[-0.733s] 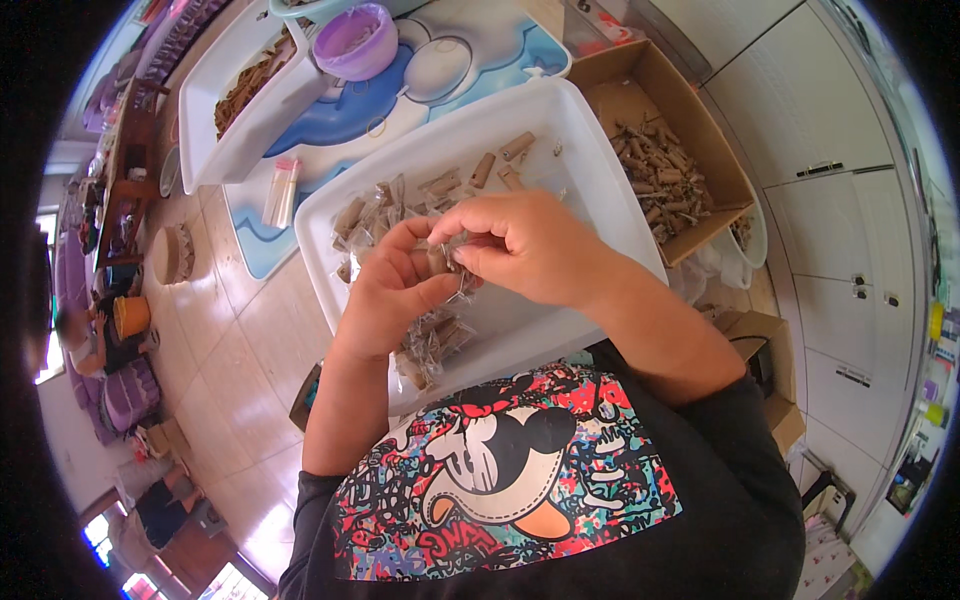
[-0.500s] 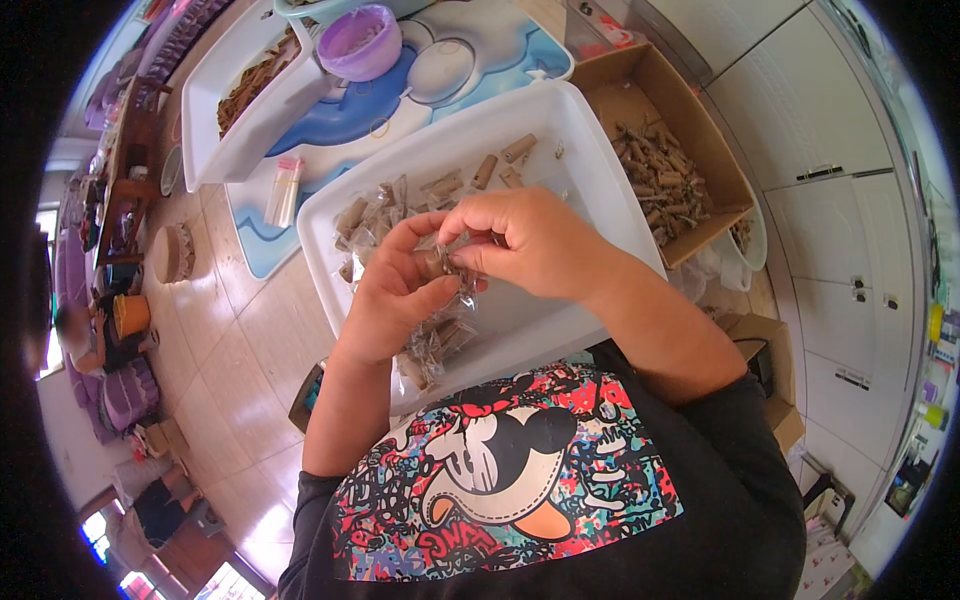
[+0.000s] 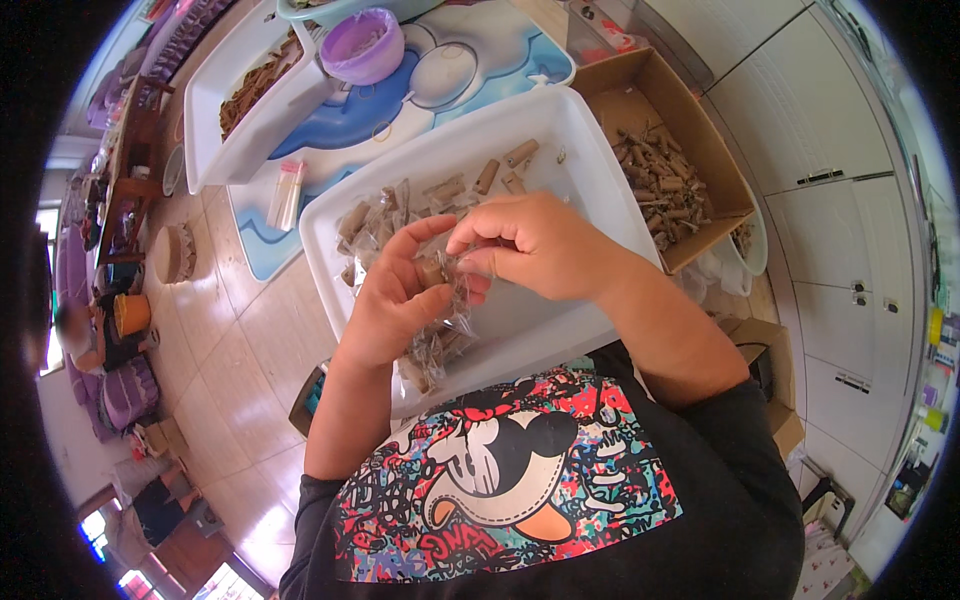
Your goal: Packaging small brown cylindrical herbal sticks into small plastic bags.
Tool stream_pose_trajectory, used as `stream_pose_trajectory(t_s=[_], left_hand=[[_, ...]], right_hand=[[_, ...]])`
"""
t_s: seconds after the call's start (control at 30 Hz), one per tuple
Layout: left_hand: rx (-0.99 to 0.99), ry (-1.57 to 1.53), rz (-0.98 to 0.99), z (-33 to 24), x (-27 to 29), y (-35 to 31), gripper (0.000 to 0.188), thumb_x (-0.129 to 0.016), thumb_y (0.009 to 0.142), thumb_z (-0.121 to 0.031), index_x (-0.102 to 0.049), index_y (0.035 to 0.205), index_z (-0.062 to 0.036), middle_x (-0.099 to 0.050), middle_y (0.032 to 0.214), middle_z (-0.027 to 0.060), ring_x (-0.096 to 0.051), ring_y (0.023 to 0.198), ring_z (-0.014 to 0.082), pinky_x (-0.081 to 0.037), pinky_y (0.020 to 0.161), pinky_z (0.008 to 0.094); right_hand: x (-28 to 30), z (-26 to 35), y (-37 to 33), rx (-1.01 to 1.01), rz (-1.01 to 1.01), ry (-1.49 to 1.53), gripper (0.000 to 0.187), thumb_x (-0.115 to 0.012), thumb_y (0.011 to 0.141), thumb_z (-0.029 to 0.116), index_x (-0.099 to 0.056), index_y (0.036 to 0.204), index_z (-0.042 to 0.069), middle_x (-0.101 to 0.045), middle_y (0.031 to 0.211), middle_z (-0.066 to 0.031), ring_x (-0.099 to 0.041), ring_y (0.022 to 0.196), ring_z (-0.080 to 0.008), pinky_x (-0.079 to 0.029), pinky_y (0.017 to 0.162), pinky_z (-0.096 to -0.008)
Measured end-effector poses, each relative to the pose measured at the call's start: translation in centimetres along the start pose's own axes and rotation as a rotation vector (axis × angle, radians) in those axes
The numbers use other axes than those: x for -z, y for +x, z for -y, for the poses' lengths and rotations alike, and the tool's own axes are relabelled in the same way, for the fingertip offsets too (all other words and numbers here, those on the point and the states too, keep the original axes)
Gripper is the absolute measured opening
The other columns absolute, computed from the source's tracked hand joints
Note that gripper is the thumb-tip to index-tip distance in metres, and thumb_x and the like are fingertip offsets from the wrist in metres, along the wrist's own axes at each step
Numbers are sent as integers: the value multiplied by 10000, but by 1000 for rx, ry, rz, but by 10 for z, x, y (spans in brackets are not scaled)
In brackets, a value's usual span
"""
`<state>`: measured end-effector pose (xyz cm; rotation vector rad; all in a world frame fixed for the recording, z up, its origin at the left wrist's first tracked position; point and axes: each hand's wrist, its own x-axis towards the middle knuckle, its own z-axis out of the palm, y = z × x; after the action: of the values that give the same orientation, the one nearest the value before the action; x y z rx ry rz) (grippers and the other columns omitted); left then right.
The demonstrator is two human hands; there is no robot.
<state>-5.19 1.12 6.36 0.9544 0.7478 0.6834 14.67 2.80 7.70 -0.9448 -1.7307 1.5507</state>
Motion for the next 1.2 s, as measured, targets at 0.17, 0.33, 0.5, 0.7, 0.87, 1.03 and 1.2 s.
stream_pose_trajectory(t_s=[0.17, 0.33, 0.5, 0.7, 0.87, 1.03, 1.2], left_hand=[[-18, 54, 22, -2, -1, -1, 591, -484, 757, 43, -246, 1297, 7, -614, 870, 98, -581, 813, 117, -432, 739, 234], [-4, -19, 55, -3, -1, -3, 617, -491, 753, 34, -227, 1310, 8, -620, 872, 109, -585, 825, 123, -434, 745, 235], [53, -142, 93, -6, 1, -4, 615, -508, 761, 33, -239, 1312, -12, -624, 866, 123, -586, 830, 128, -436, 739, 241], [5, -84, 1, 1, 2, -6, 592, -565, 801, 27, -252, 1302, -18, -614, 875, 101, -579, 821, 121, -435, 707, 225], [13, -41, -26, -6, 0, -11, 600, -594, 809, 1, -253, 1303, -18, -610, 871, 87, -568, 803, 108, -430, 684, 212], [-21, 14, -59, 2, 1, -13, 582, -585, 826, -22, -255, 1306, -15, -611, 842, 77, -560, 795, 90, -417, 665, 193], [-56, -50, -60, 5, 3, -13, 578, -557, 847, -38, -227, 1320, 11, -622, 891, 102, -562, 810, 92, -417, 691, 190]], right_hand=[[-2, -6, 2, 79, 35, -218, 47, -541, 830, 56, -567, 816, 19, -576, 723, -75, -576, 677, -176, -427, 603, -294], [-7, -3, 1, 98, -36, -199, 88, -525, 846, 60, -492, 770, 30, -503, 727, -31, -467, 650, -137, -383, 590, -267], [-13, -8, -2, 32, -75, 186, 112, -508, 881, 101, -498, 788, 40, -492, 714, 6, -435, 665, -77, -376, 601, -235], [-13, 2, 1, 167, -260, -67, 98, -567, 849, 121, -605, 877, 35, -505, 672, -14, -463, 638, -106, -372, 581, -241], [-19, 4, -3, 220, -257, -368, 113, -611, 810, 140, -637, 844, 36, -514, 661, -47, -480, 616, -167, -372, 558, -271], [-27, -2, -14, 228, -170, -244, 176, -632, 798, 137, -638, 945, 39, -513, 655, -31, -469, 604, -132, -374, 550, -257], [-30, 5, -19, 68, -224, -150, 217, -659, 775, 119, -629, 972, 36, -539, 686, -22, -455, 588, -85, -378, 540, -224]])
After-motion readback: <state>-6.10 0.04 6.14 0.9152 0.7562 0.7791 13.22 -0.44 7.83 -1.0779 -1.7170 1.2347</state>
